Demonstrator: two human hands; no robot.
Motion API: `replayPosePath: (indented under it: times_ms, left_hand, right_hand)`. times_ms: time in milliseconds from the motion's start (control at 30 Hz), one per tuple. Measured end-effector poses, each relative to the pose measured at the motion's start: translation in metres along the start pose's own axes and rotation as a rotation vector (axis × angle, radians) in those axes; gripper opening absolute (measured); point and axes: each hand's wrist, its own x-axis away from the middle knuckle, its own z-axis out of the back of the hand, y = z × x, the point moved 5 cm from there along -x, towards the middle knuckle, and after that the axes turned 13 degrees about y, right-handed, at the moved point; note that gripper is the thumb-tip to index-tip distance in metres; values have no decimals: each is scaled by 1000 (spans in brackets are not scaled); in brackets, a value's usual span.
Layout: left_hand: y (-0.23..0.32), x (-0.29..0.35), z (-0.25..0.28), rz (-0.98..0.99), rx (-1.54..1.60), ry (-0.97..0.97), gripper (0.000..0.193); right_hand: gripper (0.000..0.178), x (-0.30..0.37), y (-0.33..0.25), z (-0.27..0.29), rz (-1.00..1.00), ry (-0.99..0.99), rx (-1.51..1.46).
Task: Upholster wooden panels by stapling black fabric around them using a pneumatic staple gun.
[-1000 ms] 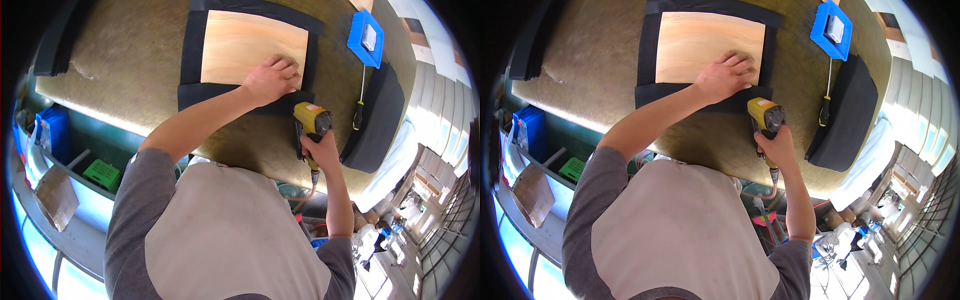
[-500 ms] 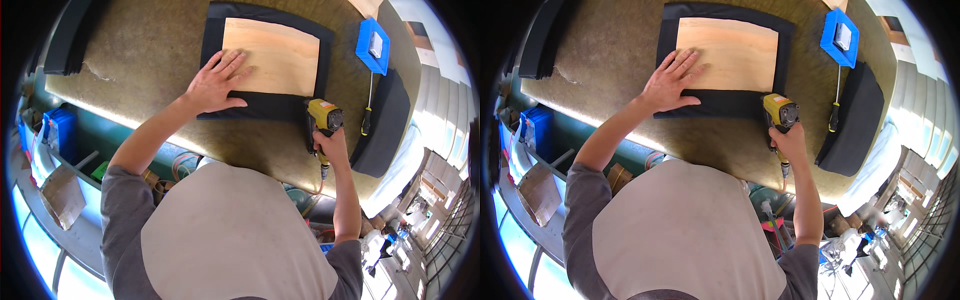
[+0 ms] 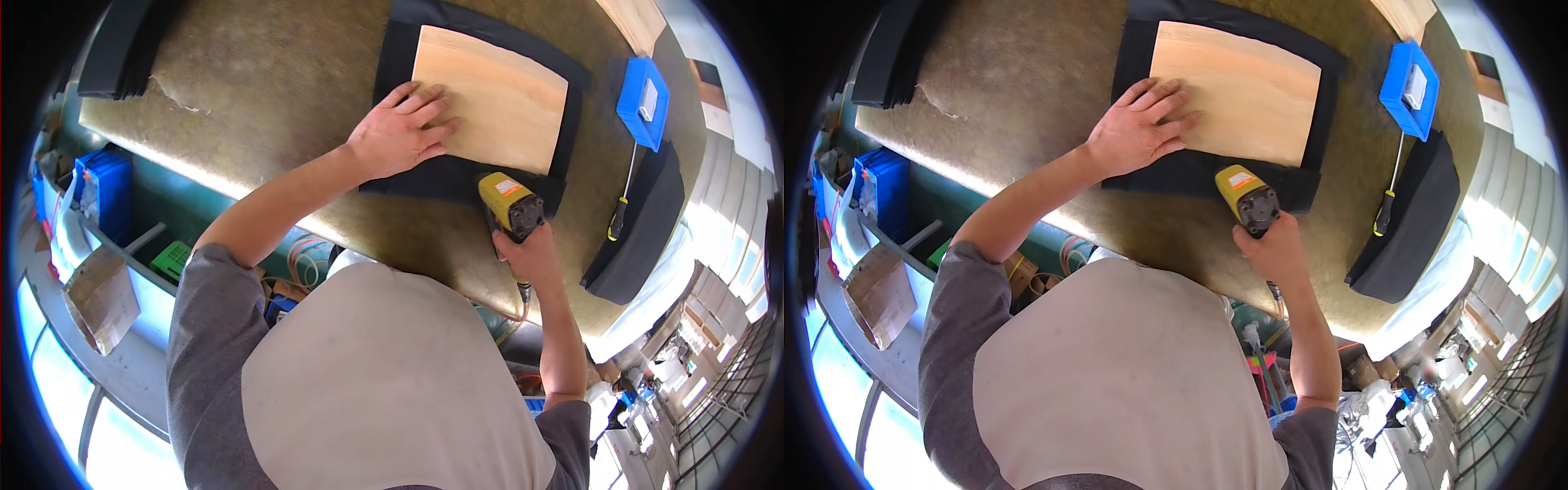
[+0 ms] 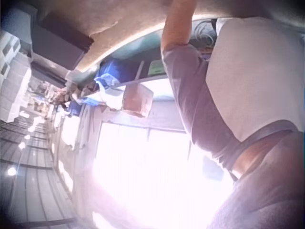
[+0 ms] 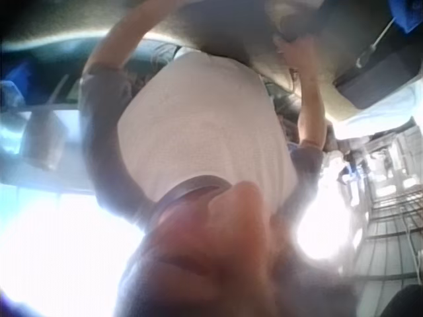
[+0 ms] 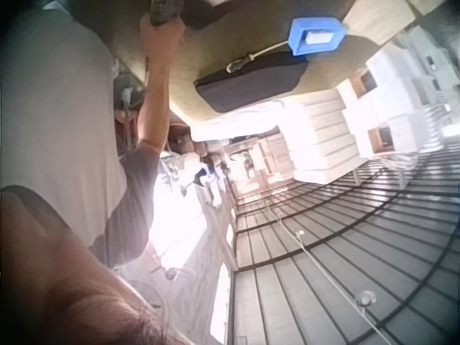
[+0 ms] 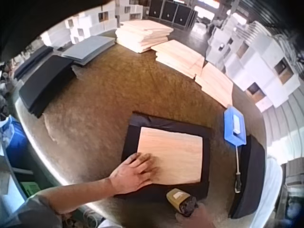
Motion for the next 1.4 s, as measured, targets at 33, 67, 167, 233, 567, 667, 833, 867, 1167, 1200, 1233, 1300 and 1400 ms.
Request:
replayPosePath:
  times_ms: [33, 67, 167, 233, 567, 667, 833, 867, 1167, 1200, 1233, 1300, 1400]
  left_hand:
    - [1, 2, 0, 4, 5, -1, 42]
    - [0, 2, -1, 7, 6, 2, 42]
    - [2, 1, -2, 8, 16, 23, 39]
    - [1, 1, -3, 0, 8, 4, 38]
    - [0, 3, 1, 10, 96, -26, 39]
    - [-4, -2, -2, 9, 77, -18, 40]
    - [-1, 0, -3, 13, 78, -4, 42]
    - [-1, -2, 0, 8, 66, -2, 42]
    - [165, 9, -24, 1114, 1629, -332, 49]
    - [202, 6, -31, 1357, 1722, -456, 57]
    - [230, -8, -30, 1272, 1855, -390, 59]
    - [237, -26, -27, 1309, 1796, -290, 57]
    - [242, -48, -13, 1192, 1706, -189, 53]
  right_hand:
    - [24, 2, -4, -7, 26, -13, 24]
    - [24, 3, -9, -12, 28, -14, 29]
    - [27, 7, -31, -27, 135, -52, 28]
    - [29, 10, -48, -33, 158, -82, 40]
    - [23, 19, -71, -63, 375, 39, 92]
    - [25, 25, -69, -63, 333, 49, 166]
    - [32, 76, 2, -15, 257, 240, 6]
    - [35, 85, 20, 0, 206, 305, 10]
    - [42, 96, 51, 69, -50, -54, -1208]
    - [47, 87, 39, 75, 34, -199, -1444]
    - [45, 74, 31, 83, 93, -193, -1436]
    - [44, 51, 26, 101, 123, -4, -1299]
    - [45, 7, 48, 111, 225, 132, -802]
